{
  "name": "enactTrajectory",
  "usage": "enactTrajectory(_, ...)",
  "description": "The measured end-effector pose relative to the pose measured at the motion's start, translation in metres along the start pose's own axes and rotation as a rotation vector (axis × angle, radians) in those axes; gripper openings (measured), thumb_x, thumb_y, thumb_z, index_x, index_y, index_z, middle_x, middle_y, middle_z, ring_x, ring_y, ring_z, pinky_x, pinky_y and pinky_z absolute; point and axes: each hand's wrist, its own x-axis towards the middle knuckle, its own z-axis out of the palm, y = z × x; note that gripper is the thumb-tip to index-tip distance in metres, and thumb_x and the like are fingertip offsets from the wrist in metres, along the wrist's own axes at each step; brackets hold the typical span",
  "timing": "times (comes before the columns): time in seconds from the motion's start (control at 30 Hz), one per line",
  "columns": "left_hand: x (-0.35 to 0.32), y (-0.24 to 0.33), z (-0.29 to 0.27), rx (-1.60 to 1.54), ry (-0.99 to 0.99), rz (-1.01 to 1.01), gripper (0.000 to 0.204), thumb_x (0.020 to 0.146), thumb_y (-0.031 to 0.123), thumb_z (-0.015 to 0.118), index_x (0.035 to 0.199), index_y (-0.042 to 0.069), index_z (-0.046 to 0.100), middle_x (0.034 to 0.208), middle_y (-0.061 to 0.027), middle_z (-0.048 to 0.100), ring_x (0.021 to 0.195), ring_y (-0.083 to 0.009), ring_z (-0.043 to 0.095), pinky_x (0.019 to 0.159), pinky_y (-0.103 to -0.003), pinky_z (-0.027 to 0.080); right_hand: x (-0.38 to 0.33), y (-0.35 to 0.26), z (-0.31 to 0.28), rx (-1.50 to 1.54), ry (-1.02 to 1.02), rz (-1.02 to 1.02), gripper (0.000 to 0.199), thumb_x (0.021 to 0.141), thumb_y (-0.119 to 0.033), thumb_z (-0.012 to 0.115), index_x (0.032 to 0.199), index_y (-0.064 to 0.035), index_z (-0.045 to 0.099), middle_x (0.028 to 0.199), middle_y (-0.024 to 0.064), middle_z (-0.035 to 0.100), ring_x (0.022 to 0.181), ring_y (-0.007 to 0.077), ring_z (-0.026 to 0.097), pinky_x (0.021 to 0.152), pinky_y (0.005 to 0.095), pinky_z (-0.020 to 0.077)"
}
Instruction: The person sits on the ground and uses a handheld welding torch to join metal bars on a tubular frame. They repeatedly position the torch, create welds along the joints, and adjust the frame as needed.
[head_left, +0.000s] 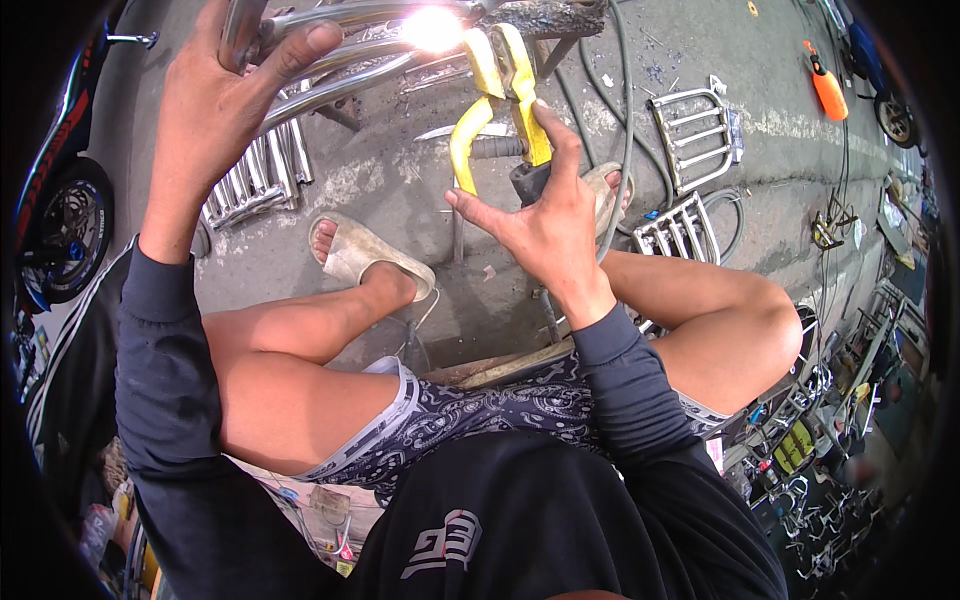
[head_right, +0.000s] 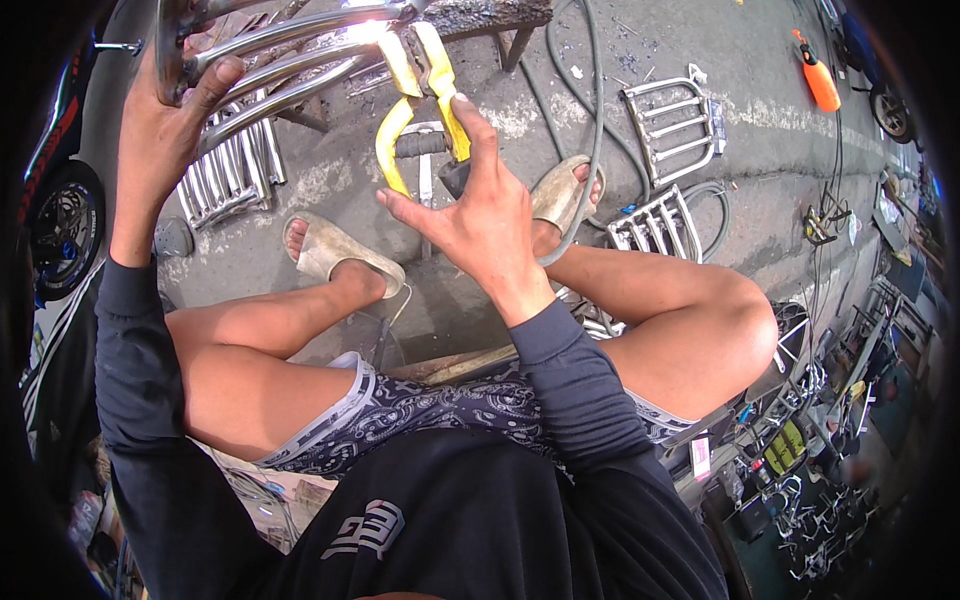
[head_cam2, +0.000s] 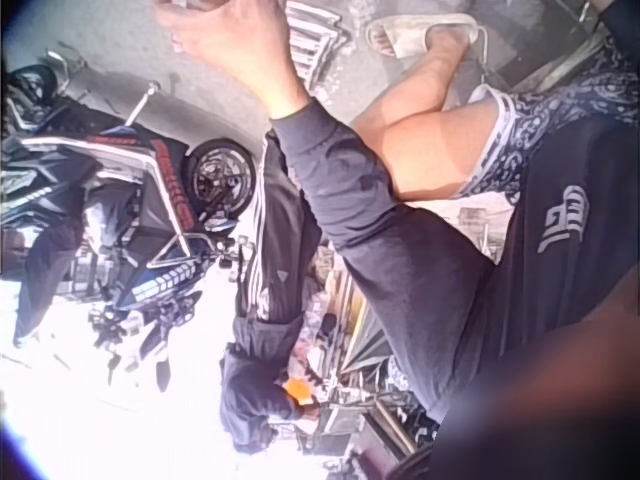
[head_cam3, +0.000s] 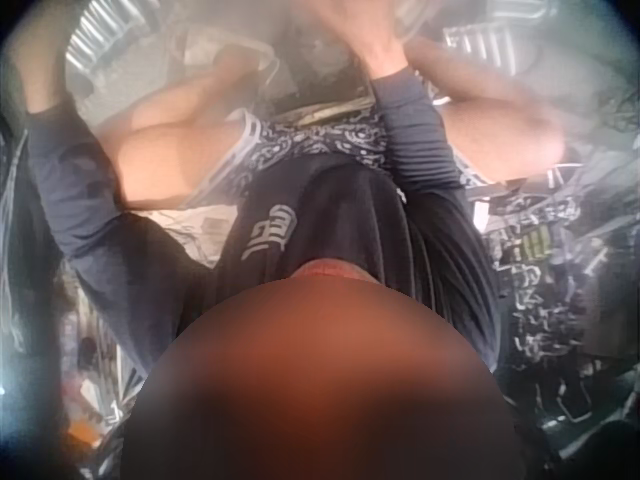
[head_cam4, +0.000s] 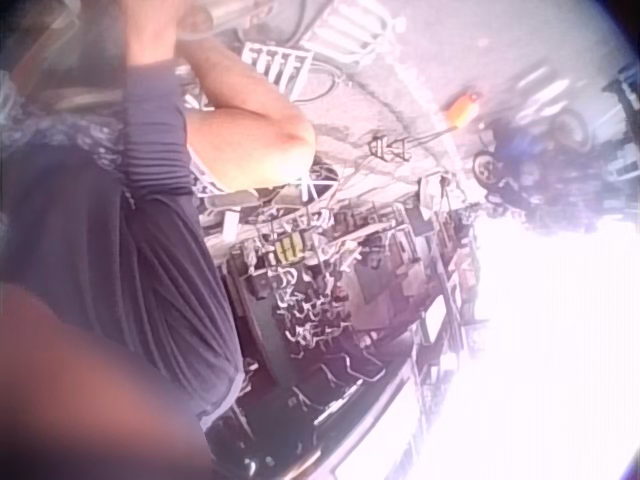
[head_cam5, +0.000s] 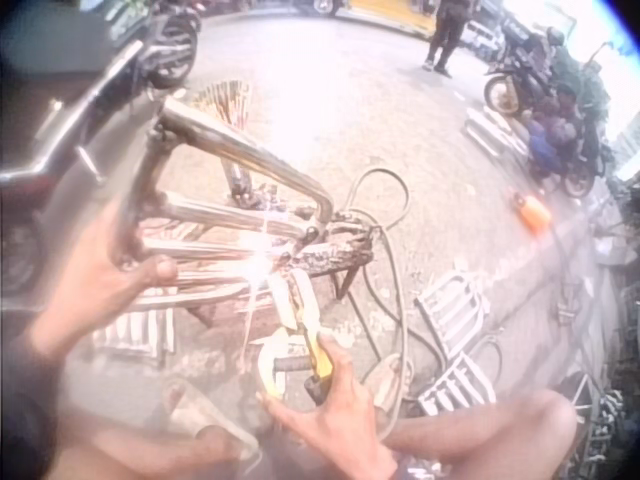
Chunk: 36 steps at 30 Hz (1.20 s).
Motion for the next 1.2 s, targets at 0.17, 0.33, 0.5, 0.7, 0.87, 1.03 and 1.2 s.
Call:
enactTrajectory(0.17,0.0,-0.001,-0.001,-0.018,0.009,0.025,0.075,0.096,0.058,0.083,0.143,0.002,0.067,0.125,-0.0183,0.078,0.117,-0.0266,0.075,0.103,-0.04,0.055,0.001,0.0,0.0,0.017,-0.011,0.019,0.114,0.074,-0.034,0.105,0.159,-0.0042,0.036,0.123,0.025,0.075,0.108,0.0318,0.079,0.091,0.0423,0.0646)
enactTrajectory(0.33,0.0,-0.003,0.001,0.015,0.021,0.028,0.073,0.096,0.056,0.083,0.143,0.002,0.068,0.126,-0.0173,0.078,0.117,-0.0261,0.075,0.104,-0.039,0.055,0.003,0.0,0.001,0.004,-0.003,-0.008,0.114,0.073,-0.034,0.105,0.159,-0.004,0.036,0.123,0.0249,0.075,0.109,0.0323,0.079,0.092,0.0426,0.0644)
enactTrajectory(0.5,0.003,-0.013,0.001,-0.048,0.006,-0.057,0.07,0.097,0.054,0.084,0.143,0.003,0.069,0.126,-0.0142,0.079,0.116,-0.0225,0.075,0.103,-0.037,0.055,0.001,-0.002,0.002,0.109,0.0,0.069,0.116,0.072,-0.035,0.106,0.159,-0.0036,0.036,0.126,0.0244,0.074,0.11,0.0334,0.078,0.094,0.0426,0.0638)
enactTrajectory(0.7,0.007,-0.022,0.0,-0.175,-0.002,-0.093,0.063,0.1,0.051,0.082,0.141,0.004,0.071,0.122,-0.0122,0.08,0.112,-0.0175,0.075,0.099,-0.032,0.056,0.002,0.002,0.003,0.055,0.028,-0.015,0.116,0.072,-0.035,0.106,0.159,-0.0034,0.036,0.137,0.0269,0.069,0.121,0.034,0.075,0.103,0.0441,0.0611)
enactTrajectory(0.87,0.006,-0.021,-0.002,-0.168,-0.018,-0.131,0.063,0.1,0.053,0.081,0.143,0.008,0.071,0.122,-0.0116,0.08,0.111,-0.0171,0.076,0.098,-0.032,0.057,0.002,0.004,0.003,0.053,0.016,-0.014,0.115,0.073,-0.034,0.106,0.159,-0.0039,0.036,0.137,0.0264,0.069,0.122,0.034,0.075,0.103,0.0442,0.0609)
enactTrajectory(1.03,0.006,-0.023,0.0,-0.231,-0.033,-0.152,0.064,0.1,0.054,0.081,0.143,0.009,0.071,0.122,-0.0119,0.08,0.11,-0.0172,0.078,0.096,-0.032,0.058,0.003,0.003,0.004,0.023,0.021,-0.04,0.115,0.073,-0.034,0.106,0.159,-0.0039,0.036,0.134,0.025,0.071,0.119,0.0342,0.076,0.102,0.044,0.0613)
enactTrajectory(1.2,0.007,-0.023,-0.001,-0.088,0.008,-0.084,0.06,0.101,0.049,0.081,0.143,0.008,0.071,0.123,-0.012,0.08,0.11,-0.0175,0.078,0.096,-0.031,0.058,0.003,0.004,0.006,0.018,0.002,-0.011,0.114,0.073,-0.034,0.105,0.159,-0.0041,0.036,0.131,0.0251,0.072,0.115,0.0331,0.077,0.097,0.0427,0.0629)
